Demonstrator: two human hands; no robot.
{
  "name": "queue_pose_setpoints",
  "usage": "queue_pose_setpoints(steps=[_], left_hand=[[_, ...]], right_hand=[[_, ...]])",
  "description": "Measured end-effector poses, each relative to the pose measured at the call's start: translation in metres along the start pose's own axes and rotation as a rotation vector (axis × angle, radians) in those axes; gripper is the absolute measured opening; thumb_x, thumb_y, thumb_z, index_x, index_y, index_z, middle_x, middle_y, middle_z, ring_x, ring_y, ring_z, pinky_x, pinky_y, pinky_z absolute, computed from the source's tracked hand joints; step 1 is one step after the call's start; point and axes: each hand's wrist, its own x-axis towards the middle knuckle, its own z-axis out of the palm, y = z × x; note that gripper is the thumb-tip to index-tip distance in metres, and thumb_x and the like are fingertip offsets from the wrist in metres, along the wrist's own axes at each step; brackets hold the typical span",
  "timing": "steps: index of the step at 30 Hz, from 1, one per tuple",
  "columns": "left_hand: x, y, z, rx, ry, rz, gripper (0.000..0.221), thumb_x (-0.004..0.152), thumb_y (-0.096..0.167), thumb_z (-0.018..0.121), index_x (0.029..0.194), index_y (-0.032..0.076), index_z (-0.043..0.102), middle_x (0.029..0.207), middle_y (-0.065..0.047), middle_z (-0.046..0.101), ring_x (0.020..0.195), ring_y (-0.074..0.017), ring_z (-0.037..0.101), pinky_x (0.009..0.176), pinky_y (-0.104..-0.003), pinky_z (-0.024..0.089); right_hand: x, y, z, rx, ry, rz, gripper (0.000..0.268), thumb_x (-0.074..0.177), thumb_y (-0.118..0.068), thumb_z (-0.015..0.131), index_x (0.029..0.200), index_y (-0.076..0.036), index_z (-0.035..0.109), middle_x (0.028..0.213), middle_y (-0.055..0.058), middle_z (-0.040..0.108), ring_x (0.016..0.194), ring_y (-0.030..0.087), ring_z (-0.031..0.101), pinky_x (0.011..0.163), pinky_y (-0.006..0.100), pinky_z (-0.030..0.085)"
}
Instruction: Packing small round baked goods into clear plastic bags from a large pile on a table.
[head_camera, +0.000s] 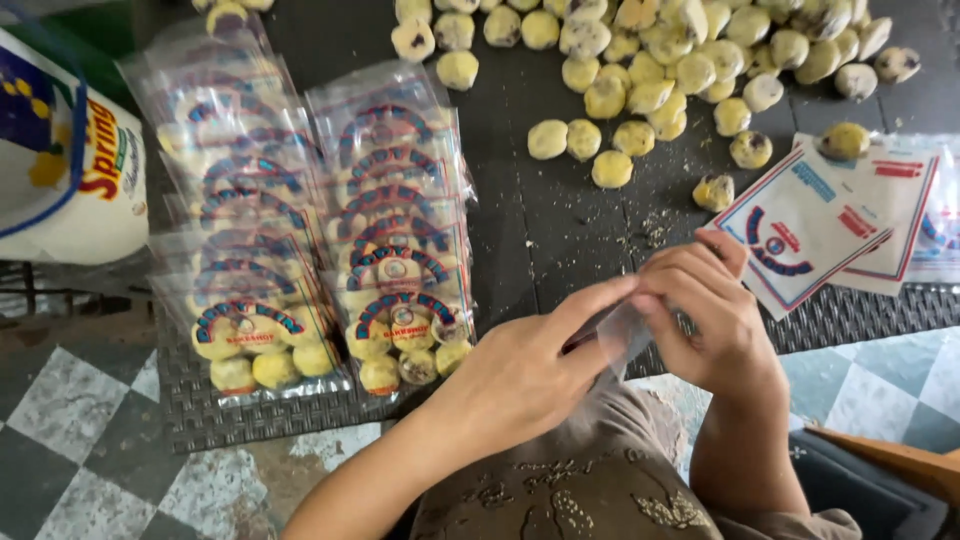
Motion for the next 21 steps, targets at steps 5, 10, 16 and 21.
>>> queue_pose_setpoints(steps=[5, 10, 16, 21], left_hand=[[-0.007, 0.001, -0.010, -0.009, 0.072, 0.048, 0.023, 0.077, 0.000, 0.052, 0.099, 0.001, 0.055, 0.143, -0.008, 0.039, 0.063, -0.0183, 0.059, 0.041, -0.030, 0.038], [-0.014, 0.000, -0.015, -0.111, 0.086, 0.019, 0.033, 0.094, 0.005, 0.045, 0.127, 0.007, 0.051, 0.134, -0.004, 0.051, 0.091, -0.0185, 0.068, 0.065, -0.029, 0.053], [-0.016, -0.005, -0.017, -0.103, 0.051, 0.016, 0.032, 0.090, 0.001, 0.050, 0.121, 0.005, 0.058, 0.130, -0.006, 0.055, 0.110, -0.0199, 0.062, 0.090, -0.035, 0.050], [-0.023, 0.001, -0.030, -0.314, 0.063, -0.099, 0.034, 0.083, -0.006, 0.049, 0.109, 0.012, 0.062, 0.129, -0.005, 0.058, 0.095, -0.0136, 0.067, 0.056, -0.022, 0.048]], right_hand=[[-0.014, 0.015, 0.012, 0.100, -0.010, 0.068, 0.017, 0.090, -0.005, 0.051, 0.076, 0.003, 0.055, 0.073, 0.011, 0.058, 0.073, 0.025, 0.057, 0.079, 0.038, 0.043], [-0.032, 0.026, 0.017, 0.197, -0.045, 0.202, 0.021, 0.093, -0.013, 0.049, 0.076, -0.001, 0.054, 0.054, -0.001, 0.046, 0.039, 0.006, 0.035, 0.035, 0.021, 0.025], [-0.008, 0.043, 0.020, 0.345, -0.315, 0.350, 0.018, 0.088, -0.015, 0.058, 0.071, -0.010, 0.058, 0.056, -0.003, 0.053, 0.047, 0.007, 0.046, 0.046, 0.021, 0.036], [0.027, 0.059, 0.025, 0.252, -0.474, 0.127, 0.006, 0.088, -0.011, 0.060, 0.087, -0.010, 0.065, 0.075, 0.000, 0.070, 0.064, 0.010, 0.068, 0.054, 0.022, 0.052]])
